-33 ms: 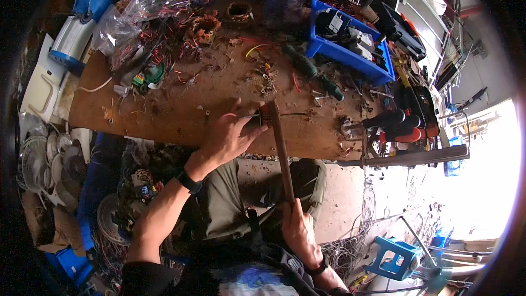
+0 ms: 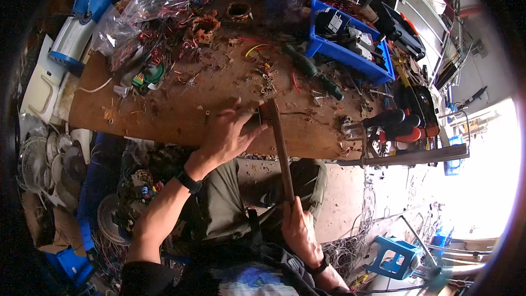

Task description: The person works at a cluttered workbench in a workshop, handling various electronic components and wires. They use a hammer to repeatedly strike a small cylindrical object, likely a motor or coil, while holding it on the table.

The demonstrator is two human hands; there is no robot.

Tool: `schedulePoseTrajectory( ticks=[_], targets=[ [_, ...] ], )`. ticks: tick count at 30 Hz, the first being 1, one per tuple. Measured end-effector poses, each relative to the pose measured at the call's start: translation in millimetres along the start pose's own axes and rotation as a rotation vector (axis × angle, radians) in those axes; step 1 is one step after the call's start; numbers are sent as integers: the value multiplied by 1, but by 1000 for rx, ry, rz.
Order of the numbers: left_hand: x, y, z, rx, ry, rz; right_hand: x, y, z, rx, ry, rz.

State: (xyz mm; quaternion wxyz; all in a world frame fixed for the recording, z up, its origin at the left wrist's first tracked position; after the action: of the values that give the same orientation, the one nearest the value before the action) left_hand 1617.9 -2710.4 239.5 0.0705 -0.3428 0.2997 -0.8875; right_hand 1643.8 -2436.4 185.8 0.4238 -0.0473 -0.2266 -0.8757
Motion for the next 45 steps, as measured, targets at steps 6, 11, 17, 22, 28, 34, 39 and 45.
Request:
schedulePoseTrajectory(
  ticks=[6,11,17,22,28,34,39,45],
  targets=[
    [0,7,2,73,-79,-58,100,18,-7,35,-95,178],
    [2,0,4,51,-54,-18,79,8,-4,128,-173,0],
    [-1,0,0,13,-21,-25,-6,-1,3,104,-19,-115],
    [1,-4,-4,19,-2,-93,57,17,12,55,-110,127],
    [0,0,-1,-4,-32,-58,129,11,4,253,-40,-176],
    [-2,8,-8,-94,52,45,121,13,2,320,-20,-257],
    [-3,8,-3,0,38,71,116,6,2,514,28,-217],
    [-4,2,-2,-62,40,29,108,-6,-8,739,214,-551]
  ],
)
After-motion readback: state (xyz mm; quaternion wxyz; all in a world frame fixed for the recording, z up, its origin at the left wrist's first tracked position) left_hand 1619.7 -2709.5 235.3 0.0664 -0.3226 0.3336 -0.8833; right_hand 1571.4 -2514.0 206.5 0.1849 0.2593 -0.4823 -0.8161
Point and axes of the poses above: each hand's wrist, its own x-axis towards the middle knuckle, its own z-axis out of the back of the hand, y = z × x, the point moved 8 cm from there along x, towards the middle knuckle, and after that the axes turned 8 degrees about -y, right-handed, at the moved point
